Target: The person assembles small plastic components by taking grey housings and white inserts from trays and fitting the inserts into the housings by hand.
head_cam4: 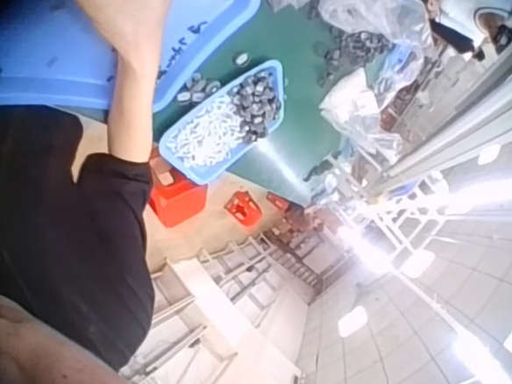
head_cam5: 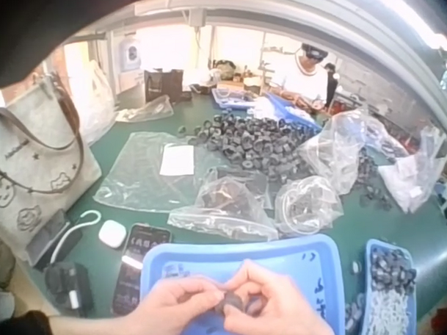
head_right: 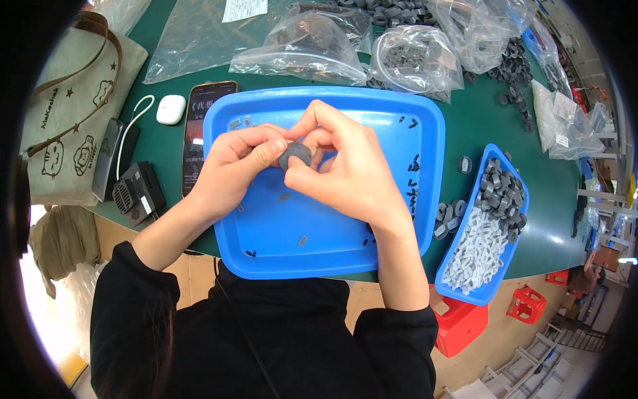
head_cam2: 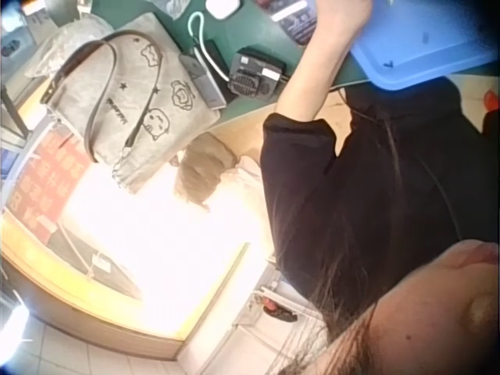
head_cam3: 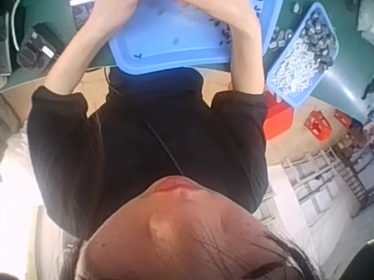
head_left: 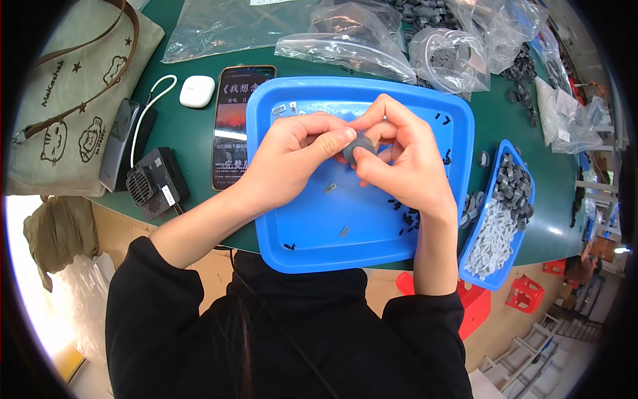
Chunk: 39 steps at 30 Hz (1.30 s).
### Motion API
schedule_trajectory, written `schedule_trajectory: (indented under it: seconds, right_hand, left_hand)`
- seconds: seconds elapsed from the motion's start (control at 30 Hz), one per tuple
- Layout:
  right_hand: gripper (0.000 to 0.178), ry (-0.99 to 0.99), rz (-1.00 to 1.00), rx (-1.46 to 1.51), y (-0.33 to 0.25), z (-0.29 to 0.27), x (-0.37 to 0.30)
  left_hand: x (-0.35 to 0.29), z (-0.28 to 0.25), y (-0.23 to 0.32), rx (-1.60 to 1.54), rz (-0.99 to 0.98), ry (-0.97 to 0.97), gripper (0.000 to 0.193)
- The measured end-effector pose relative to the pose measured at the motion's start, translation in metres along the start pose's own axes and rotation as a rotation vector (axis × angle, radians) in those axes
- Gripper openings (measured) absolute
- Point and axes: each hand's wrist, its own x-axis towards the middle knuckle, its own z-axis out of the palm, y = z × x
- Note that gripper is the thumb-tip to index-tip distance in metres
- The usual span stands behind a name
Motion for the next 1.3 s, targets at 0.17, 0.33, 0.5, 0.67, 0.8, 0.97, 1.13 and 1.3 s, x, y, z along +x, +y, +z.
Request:
schedule_trajectory:
  seconds: [0.17,0.33,0.5,0.67,0.8,0.97,1.13,1.3]
  right_hand:
    - [0.018,0.001,0.01,0.025,-0.001,0.0,0.001]
    - [0.02,0.001,-0.024,0.01,0.001,0.002,0.001]
    - [0.02,-0.017,0.05,0.182,-0.003,0.003,0.001]
    - [0.026,-0.082,0.116,0.286,-0.003,0.003,0.003]
    - [0.031,-0.105,0.146,0.402,0.002,0.008,0.005]
    - [0.035,-0.174,0.141,0.52,0.009,0.01,0.006]
    - [0.032,-0.187,0.12,0.557,0.012,0.011,0.007]
    - [0.028,-0.186,0.123,0.561,0.009,0.007,0.004]
  left_hand:
    - [-0.001,0.001,0.003,0.002,-0.011,0.019,0.022]
    - [0.0,0.0,0.003,0.01,0.017,0.027,0.024]
    - [0.0,-0.001,0.005,-0.049,-0.003,0.027,0.025]
    - [-0.002,-0.003,0.008,0.014,-0.018,0.019,0.02]
    - [-0.003,-0.003,0.005,0.007,0.109,0.06,0.017]
    - [-0.005,-0.002,0.007,-0.092,0.116,0.047,0.016]
    - [-0.005,-0.004,0.006,-0.11,0.101,0.065,0.016]
    - [-0.004,-0.001,0.012,-0.124,0.115,0.036,0.018]
